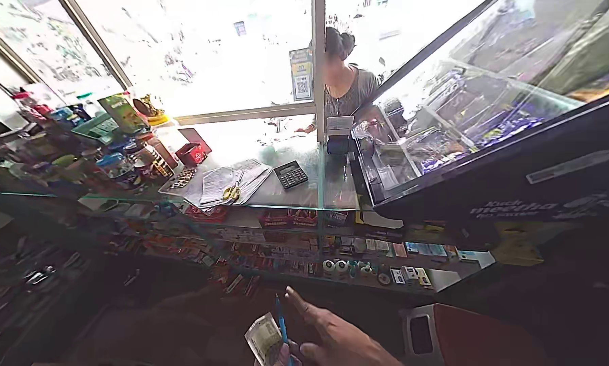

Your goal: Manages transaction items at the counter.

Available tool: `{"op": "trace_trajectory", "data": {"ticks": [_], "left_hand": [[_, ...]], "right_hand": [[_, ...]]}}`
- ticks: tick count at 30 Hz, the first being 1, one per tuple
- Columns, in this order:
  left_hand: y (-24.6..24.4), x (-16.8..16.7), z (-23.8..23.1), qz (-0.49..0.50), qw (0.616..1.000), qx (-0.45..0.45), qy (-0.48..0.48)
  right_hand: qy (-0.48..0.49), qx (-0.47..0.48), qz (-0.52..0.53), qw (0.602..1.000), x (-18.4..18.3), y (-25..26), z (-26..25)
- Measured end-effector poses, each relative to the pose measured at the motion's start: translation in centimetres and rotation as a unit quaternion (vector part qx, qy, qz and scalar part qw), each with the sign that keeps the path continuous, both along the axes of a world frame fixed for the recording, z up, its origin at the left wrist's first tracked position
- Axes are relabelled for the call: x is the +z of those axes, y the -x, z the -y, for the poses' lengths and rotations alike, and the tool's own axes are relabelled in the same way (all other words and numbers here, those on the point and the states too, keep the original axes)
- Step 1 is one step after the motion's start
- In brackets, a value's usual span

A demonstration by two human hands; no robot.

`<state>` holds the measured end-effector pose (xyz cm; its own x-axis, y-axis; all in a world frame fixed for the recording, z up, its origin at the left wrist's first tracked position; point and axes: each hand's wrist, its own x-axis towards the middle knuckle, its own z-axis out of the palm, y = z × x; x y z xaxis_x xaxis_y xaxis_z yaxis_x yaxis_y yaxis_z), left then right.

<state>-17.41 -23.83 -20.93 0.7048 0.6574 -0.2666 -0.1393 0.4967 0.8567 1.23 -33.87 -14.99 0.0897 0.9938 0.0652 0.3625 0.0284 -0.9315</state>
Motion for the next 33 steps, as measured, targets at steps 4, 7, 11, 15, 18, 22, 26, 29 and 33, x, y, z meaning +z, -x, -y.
{"op": "trace_trajectory", "data": {"ticks": [4,7,11,15,18,22,26,29,33], "left_hand": [[-4.9,1.0,-5.9,0.044,0.997,-0.01,0.056],[-7.8,3.1,-8.8,0.066,0.995,0.015,0.072],[-12.2,3.9,-13.0,0.057,0.992,0.086,0.074],[-17.3,4.5,-17.8,0.066,0.985,0.15,0.06],[-20.2,5.2,-20.6,0.083,0.984,0.151,0.051],[-23.4,5.5,-22.4,0.078,0.977,0.177,0.087],[-25.4,4.8,-24.5,0.074,0.978,0.159,0.116],[-26.5,4.4,-26.3,0.09,0.978,0.136,0.132],[-27.0,4.7,-28.6,0.143,0.972,0.113,0.145]], "right_hand": [[-0.041,-0.145,-0.012,0.989,-0.9,-7.4,-4.0],[-0.082,-0.26,-0.024,0.962,-1.9,-12.6,-6.5],[-0.053,-0.378,0.061,0.922,-1.2,-23.0,-11.9],[0.114,-0.387,0.21,0.89,-0.3,-33.5,-19.2],[0.208,-0.365,0.254,0.871,-1.0,-37.4,-23.3],[0.24,-0.345,0.279,0.864,-1.8,-38.8,-25.8],[0.187,-0.36,0.238,0.883,0.0,-41.1,-27.7],[0.035,-0.388,0.193,0.9,1.5,-45.9,-31.7],[-0.031,-0.409,0.245,0.879,1.9,-53.2,-38.8]]}}
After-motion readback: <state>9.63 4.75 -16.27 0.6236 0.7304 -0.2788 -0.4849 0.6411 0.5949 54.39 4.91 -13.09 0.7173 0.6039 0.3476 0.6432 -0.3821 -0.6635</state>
